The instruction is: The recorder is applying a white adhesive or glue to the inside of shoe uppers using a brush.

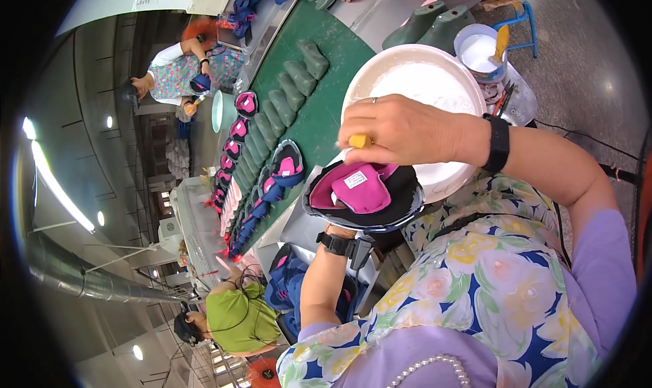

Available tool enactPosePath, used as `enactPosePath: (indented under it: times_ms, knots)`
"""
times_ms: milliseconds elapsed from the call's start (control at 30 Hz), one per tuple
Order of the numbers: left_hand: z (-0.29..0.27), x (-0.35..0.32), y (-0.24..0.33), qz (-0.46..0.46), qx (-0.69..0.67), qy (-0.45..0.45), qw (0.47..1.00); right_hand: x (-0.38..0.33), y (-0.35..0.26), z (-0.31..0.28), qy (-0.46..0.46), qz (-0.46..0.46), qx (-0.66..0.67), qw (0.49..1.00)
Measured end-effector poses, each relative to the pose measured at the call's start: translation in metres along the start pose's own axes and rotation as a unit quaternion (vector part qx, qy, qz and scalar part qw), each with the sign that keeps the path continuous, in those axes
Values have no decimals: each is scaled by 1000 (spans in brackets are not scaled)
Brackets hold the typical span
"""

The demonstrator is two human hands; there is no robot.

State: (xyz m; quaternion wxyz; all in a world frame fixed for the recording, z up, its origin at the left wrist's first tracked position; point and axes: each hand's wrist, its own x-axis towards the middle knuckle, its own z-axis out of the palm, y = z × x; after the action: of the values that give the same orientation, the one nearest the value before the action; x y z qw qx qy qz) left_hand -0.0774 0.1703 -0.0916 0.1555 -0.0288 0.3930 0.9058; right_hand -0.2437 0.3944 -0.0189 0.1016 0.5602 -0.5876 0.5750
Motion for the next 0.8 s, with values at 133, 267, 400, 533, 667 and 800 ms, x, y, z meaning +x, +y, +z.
enactPosePath:
  times_ms: [133, 267, 400, 533, 667, 800]
  knots:
    - [14, 6, 2, -2, 243, 0, 970, 13, -18, 29, 48, -92, 198, 975]
    - [34, 10, 5, 9, 541, 6, 841, 18, 0, 35, -46, -159, 88, 982]
    - [39, 8, 3, -47, 330, 85, 939, 6, 14, 13, -109, -26, 43, 993]
    - [22, 2, 10, -28, -192, 282, 940, -3, 25, 2, -136, 100, 41, 985]
    - [16, -9, 15, 30, -84, 213, 973, -1, 32, -5, -226, 230, 40, 946]
    - [16, -10, 18, 86, -16, 213, 973, 3, 23, -16, -218, 296, 56, 928]
